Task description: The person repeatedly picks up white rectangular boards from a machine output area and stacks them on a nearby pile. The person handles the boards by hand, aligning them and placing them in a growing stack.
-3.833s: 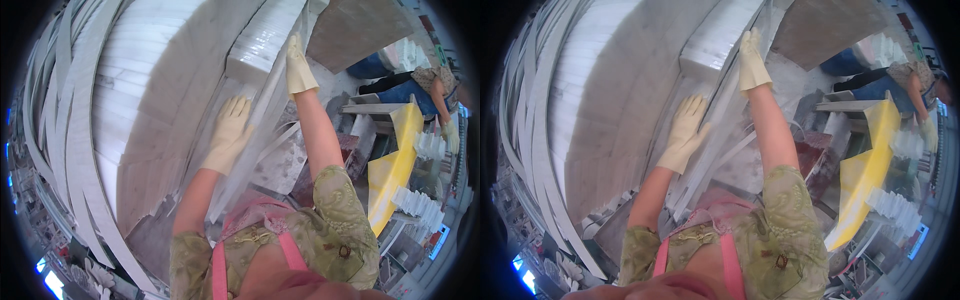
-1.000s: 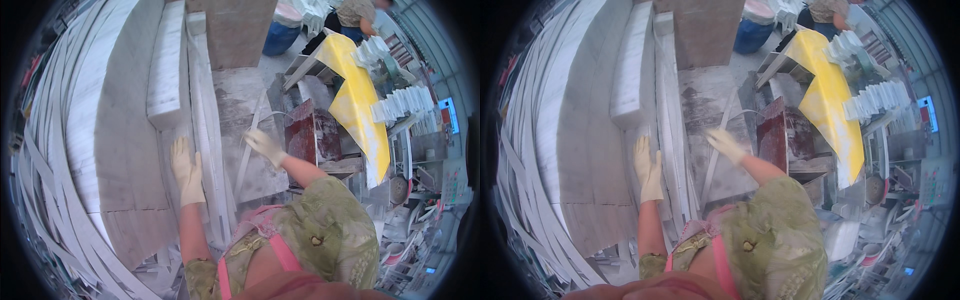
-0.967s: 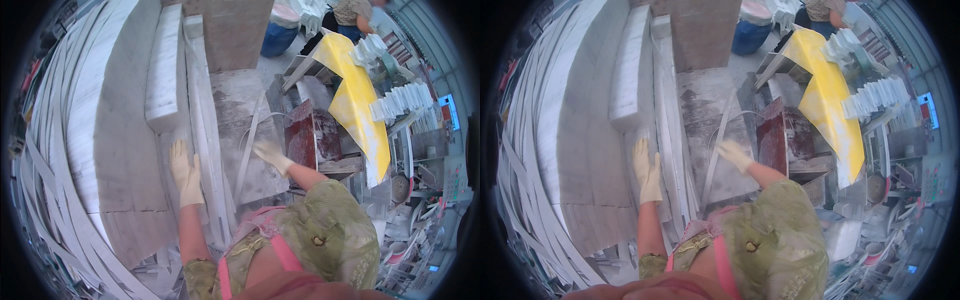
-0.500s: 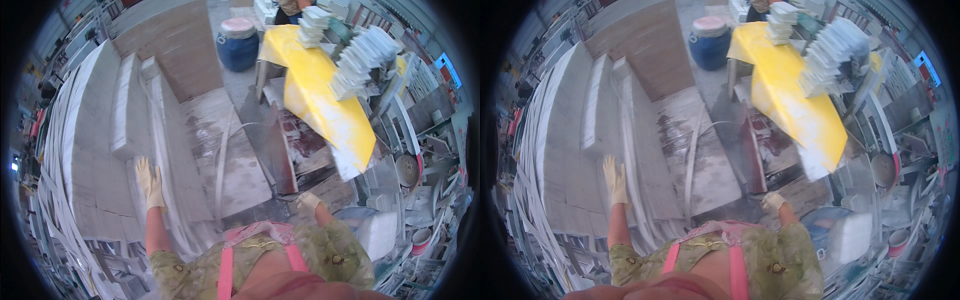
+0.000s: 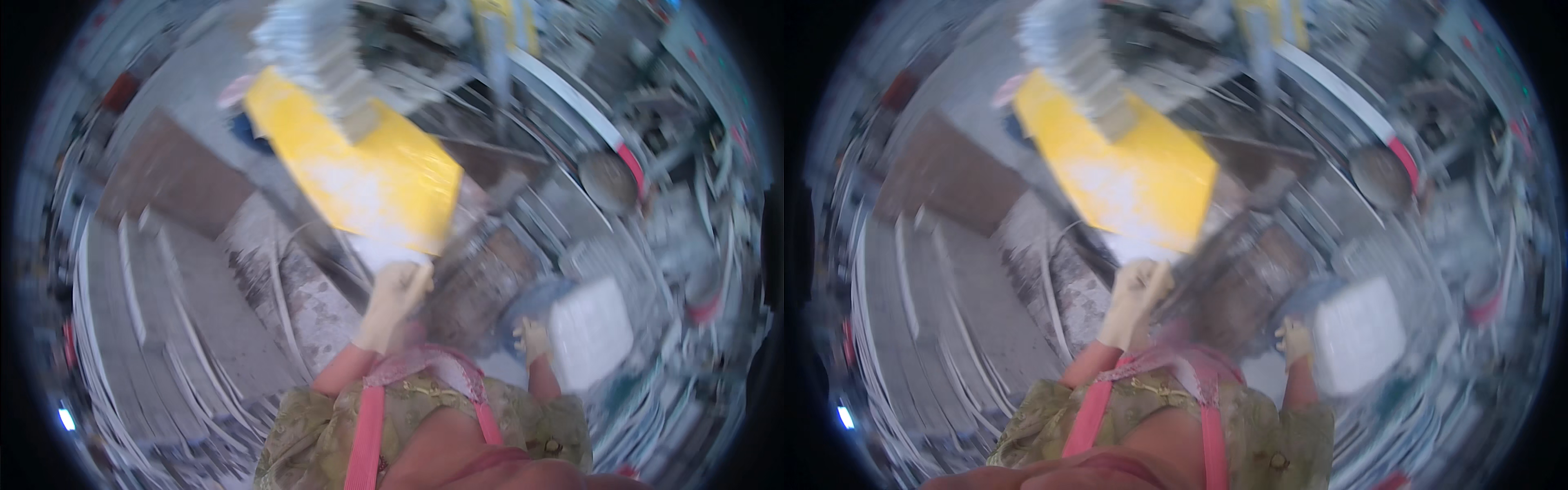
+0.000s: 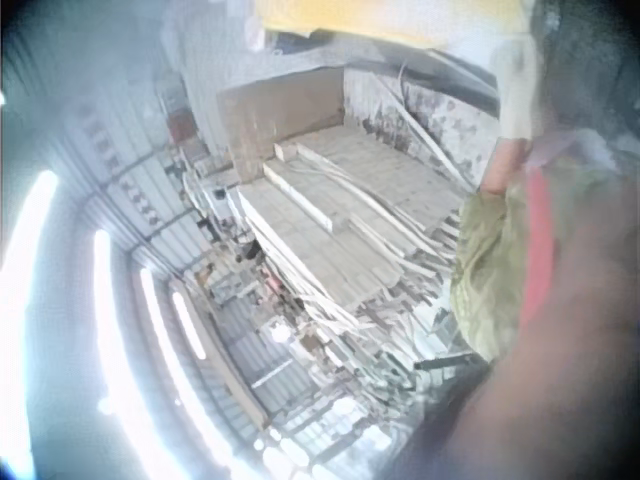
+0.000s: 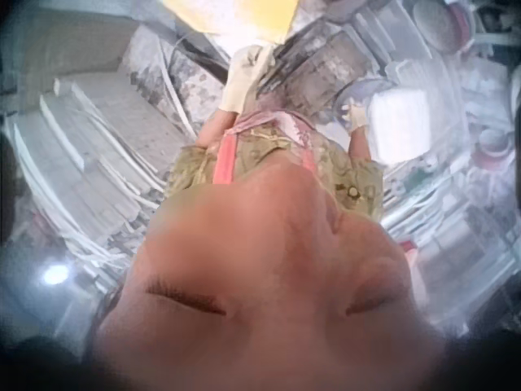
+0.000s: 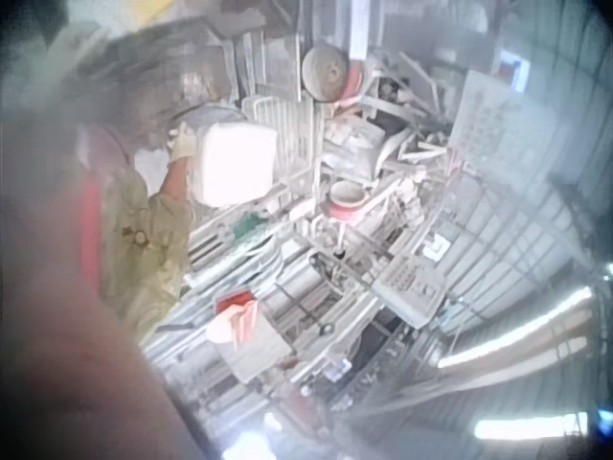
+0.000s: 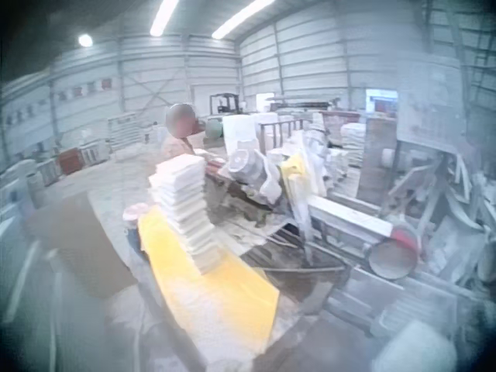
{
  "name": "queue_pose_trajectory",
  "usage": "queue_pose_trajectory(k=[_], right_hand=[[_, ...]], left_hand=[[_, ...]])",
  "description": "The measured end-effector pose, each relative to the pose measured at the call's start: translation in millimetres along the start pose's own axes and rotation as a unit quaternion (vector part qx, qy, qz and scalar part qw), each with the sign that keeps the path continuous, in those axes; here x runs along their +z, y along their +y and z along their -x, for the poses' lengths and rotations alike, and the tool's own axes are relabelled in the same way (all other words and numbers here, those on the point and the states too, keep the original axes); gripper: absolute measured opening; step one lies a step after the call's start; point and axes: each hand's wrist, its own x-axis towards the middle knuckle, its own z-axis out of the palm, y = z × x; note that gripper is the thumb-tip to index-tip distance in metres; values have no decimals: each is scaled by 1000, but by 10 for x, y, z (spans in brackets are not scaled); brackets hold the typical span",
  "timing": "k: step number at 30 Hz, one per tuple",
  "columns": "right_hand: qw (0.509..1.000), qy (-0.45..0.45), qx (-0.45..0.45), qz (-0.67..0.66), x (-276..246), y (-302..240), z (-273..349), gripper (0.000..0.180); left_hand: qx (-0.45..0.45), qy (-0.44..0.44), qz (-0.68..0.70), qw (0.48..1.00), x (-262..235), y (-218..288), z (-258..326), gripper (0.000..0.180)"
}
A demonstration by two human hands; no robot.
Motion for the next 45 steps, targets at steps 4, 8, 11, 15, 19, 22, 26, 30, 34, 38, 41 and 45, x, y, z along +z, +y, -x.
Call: queue_pose_trajectory(k=[4, 8, 11, 15, 19, 22, 26, 30, 34, 38, 41, 45], right_hand=[[994, 71, 83, -2, -206, -41, 100, 44], [996, 34, 71, -42, -289, -354, -194, 42], [999, 23, 30, -36, -435, -781, -405, 41], [999, -7, -19, 33, -768, -1451, -979, 40], [997, 40, -73, 4, -1253, -1866, -1576, 41], [978, 114, -160, 73, -1781, -2227, -2077, 36], [927, 217, -274, 134, -2382, -2985, -2806, 36], [821, 239, -420, 303, -2768, -3905, -3353, 50], [699, 102, -394, 589, -2926, -4546, -3623, 110], [614, 17, -470, 634, -2885, -4785, -3808, 108], [607, 15, -492, 624, -2869, -4747, -3877, 96], [575, 8, -537, 617, -2948, -4642, -3926, 89]], left_hand=[[-71, -34, 129, 988, 415, 318, -340, 41], [-87, -61, 121, 987, 881, 464, -796, 42], [-26, -93, 95, 991, 1251, 551, -1202, 40], [13, -122, 128, 984, 1558, 763, -1924, 28], [5, -100, 148, 984, 1672, 1002, -2264, 27], [-46, -81, 110, 990, 1690, 1061, -2478, 29], [-68, 29, 92, 993, 1710, 976, -2753, 30], [-81, 151, 118, 978, 1931, 902, -2812, 30], [-72, 222, 119, 965, 2443, 1019, -2992, 33], [-58, 204, 107, 971, 3007, 1265, -3199, 33], [-46, 190, 67, 978, 3329, 1392, -3333, 34], [-58, 152, 105, 981, 3630, 1510, -3514, 36]])
